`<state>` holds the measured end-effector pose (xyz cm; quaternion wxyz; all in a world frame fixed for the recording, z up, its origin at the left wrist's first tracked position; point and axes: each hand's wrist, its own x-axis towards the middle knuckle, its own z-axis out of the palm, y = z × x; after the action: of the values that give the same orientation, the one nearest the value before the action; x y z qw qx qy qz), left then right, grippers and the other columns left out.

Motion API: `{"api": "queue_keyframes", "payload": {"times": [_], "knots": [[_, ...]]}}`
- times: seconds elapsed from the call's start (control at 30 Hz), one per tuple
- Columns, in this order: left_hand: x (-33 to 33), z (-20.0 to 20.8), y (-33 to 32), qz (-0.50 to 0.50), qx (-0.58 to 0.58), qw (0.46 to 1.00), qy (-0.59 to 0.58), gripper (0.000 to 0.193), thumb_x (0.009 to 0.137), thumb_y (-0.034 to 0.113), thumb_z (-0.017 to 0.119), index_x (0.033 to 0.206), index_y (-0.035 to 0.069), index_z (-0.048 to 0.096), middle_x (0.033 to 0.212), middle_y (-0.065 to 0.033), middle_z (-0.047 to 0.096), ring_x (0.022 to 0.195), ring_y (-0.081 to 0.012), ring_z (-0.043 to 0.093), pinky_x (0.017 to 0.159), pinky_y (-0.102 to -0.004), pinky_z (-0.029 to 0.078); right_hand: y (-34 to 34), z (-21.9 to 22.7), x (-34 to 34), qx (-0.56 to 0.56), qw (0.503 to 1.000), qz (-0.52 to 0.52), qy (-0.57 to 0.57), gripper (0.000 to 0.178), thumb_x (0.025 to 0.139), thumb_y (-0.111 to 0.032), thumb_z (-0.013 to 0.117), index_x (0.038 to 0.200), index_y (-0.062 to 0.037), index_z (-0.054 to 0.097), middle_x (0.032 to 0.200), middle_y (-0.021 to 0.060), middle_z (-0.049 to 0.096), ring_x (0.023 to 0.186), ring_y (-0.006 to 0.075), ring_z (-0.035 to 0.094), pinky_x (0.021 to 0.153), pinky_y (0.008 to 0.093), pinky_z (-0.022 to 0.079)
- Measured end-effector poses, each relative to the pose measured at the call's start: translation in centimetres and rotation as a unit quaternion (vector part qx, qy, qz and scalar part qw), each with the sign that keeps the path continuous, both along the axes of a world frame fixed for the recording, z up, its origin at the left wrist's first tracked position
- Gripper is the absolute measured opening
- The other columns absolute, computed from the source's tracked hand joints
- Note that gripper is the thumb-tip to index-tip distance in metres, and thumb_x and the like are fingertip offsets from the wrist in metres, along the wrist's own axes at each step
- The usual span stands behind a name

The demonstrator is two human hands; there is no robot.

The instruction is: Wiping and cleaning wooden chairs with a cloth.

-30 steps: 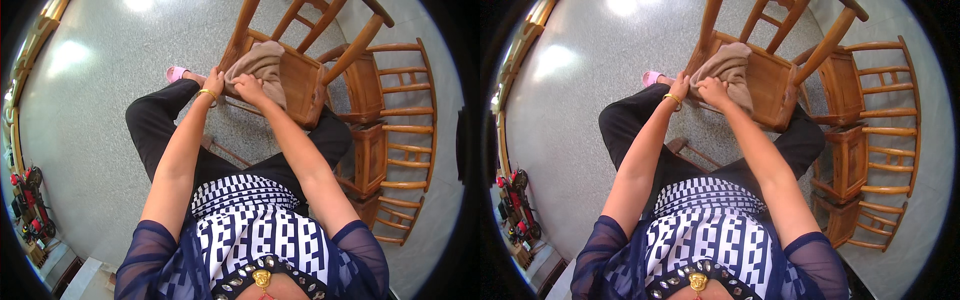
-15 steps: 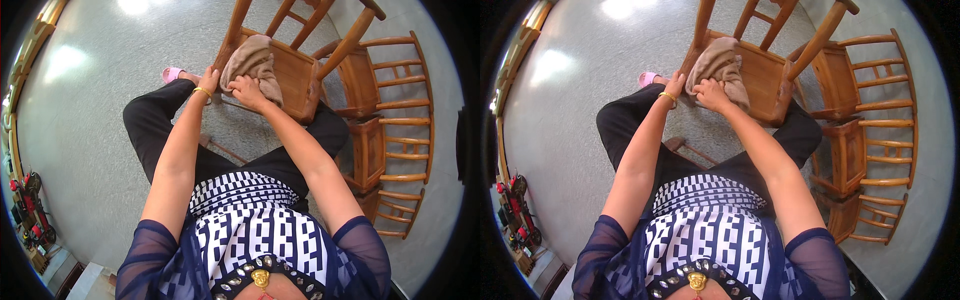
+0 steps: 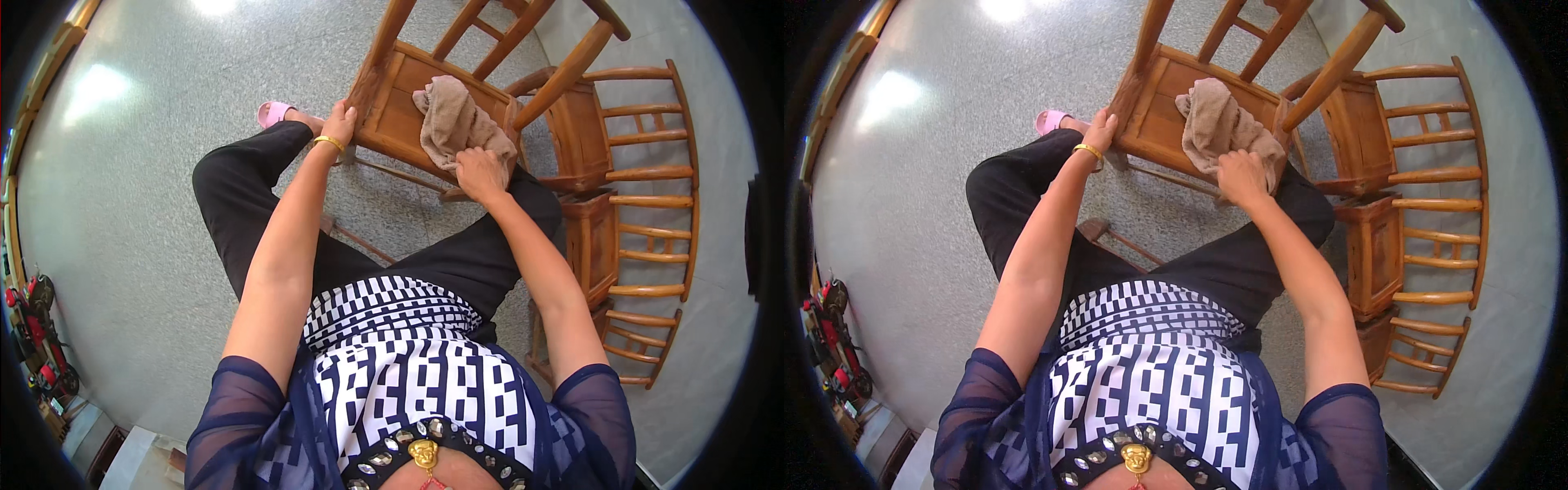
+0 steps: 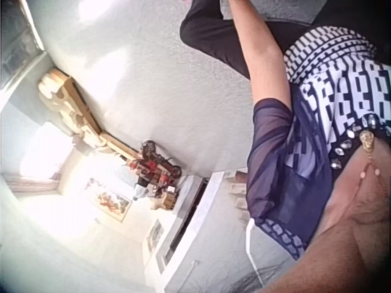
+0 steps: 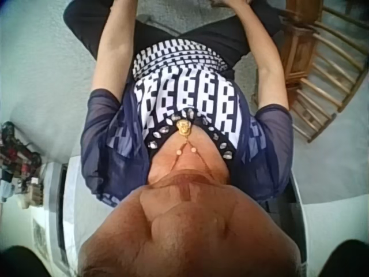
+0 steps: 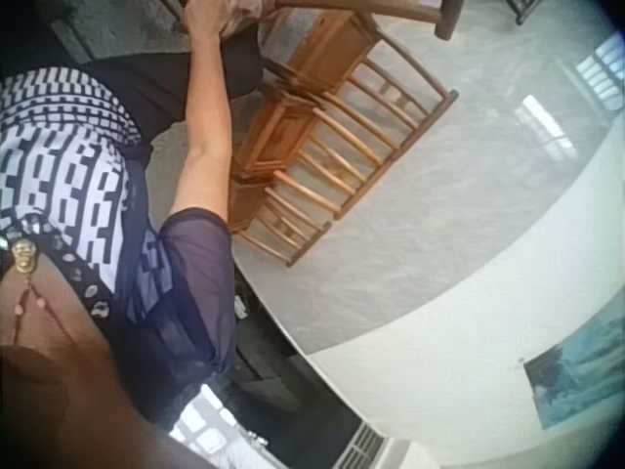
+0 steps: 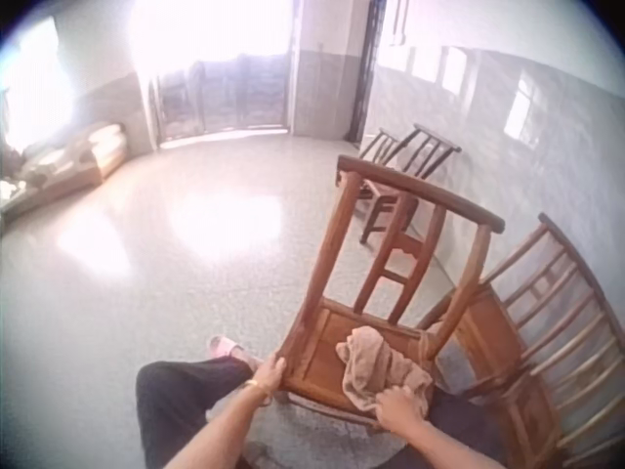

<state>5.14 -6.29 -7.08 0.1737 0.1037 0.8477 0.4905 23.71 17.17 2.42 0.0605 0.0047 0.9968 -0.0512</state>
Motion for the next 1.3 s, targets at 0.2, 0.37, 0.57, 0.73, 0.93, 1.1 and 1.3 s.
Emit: {"api": "queue_keyframes", "payload": {"times": [0.2,0.37,0.57,0.73,0.93,1.1,1.3], "knots": [[0.0,0.6,0.6,0.003,-0.022,1.0,-0.013,0.05,0.088,0.034,0.04,0.127,0.003,0.034,0.117,-0.0267,0.049,0.111,-0.038,0.046,0.094,-0.0383,0.035,-4.7,-2.2,-2.9,-0.049,0.984,-0.14,0.097,0.017,0.076,-0.019,0.046,0.08,-0.0086,0.059,0.085,0.0083,0.062,0.086,0.0252,0.055,0.074,0.0407,0.036],[0.4,0.4,1.5,-0.029,0.007,0.999,-0.019,0.05,0.088,0.033,0.04,0.127,0.003,0.034,0.117,-0.0252,0.049,0.111,-0.0366,0.046,0.094,-0.0369,0.035,-9.2,-3.2,-8.3,-0.092,0.973,-0.179,0.116,0.019,0.075,-0.017,0.043,0.083,-0.01,0.059,0.09,0.0084,0.061,0.086,0.0248,0.055,0.071,0.044,0.037],[-2.3,-3.8,-2.0,-0.025,0.024,0.999,-0.021,0.049,0.089,0.034,0.037,0.126,0.001,0.035,0.117,-0.0263,0.048,0.113,-0.0372,0.045,0.093,-0.036,0.035,-10.3,-1.0,-8.2,-0.168,0.974,-0.081,0.132,0.022,0.076,-0.017,0.049,0.091,-0.0141,0.064,0.092,0.0058,0.06,0.094,0.0226,0.052,0.081,0.0405,0.033],[-1.4,-3.3,-0.8,-0.035,0.0,0.999,0.017,0.04,0.091,0.03,0.041,0.119,0.001,0.04,0.103,-0.015,0.052,0.093,-0.0237,0.05,0.082,-0.0313,0.04,-7.8,-1.2,-5.7,-0.124,0.975,-0.121,0.138,0.015,0.075,-0.017,0.051,0.086,-0.0107,0.059,0.086,0.0072,0.06,0.087,0.0228,0.054,0.078,0.0386,0.033],[0.0,-2.0,-1.2,-0.056,-0.027,0.997,-0.049,0.048,0.09,0.035,0.037,0.128,0.007,0.032,0.117,-0.0271,0.048,0.108,-0.0417,0.046,0.09,-0.0397,0.037,-2.2,-2.5,-2.2,0.022,0.985,-0.141,0.097,0.017,0.075,-0.021,0.05,0.085,-0.0092,0.057,0.082,0.0062,0.059,0.083,0.0219,0.052,0.075,0.0385,0.032],[1.5,-0.6,-1.1,-0.052,-0.042,0.997,-0.033,0.048,0.09,0.034,0.037,0.128,0.006,0.031,0.114,-0.0272,0.05,0.106,-0.0417,0.048,0.088,-0.0404,0.039,3.2,-1.2,-0.5,0.178,0.95,-0.162,0.199,0.013,0.076,-0.019,0.049,0.084,-0.0099,0.055,0.079,0.0047,0.055,0.085,0.0204,0.049,0.079,0.0344,0.032],[2.5,0.3,-0.2,-0.035,-0.006,0.999,-0.003,0.046,0.09,0.033,0.038,0.127,0.007,0.033,0.113,-0.0259,0.051,0.106,-0.0396,0.049,0.088,-0.0394,0.039,4.4,-1.7,-0.8,0.205,0.968,-0.103,0.1,0.011,0.078,-0.011,0.045,0.082,-0.0089,0.055,0.076,0.0073,0.054,0.083,0.0213,0.049,0.081,0.0339,0.032]]}}
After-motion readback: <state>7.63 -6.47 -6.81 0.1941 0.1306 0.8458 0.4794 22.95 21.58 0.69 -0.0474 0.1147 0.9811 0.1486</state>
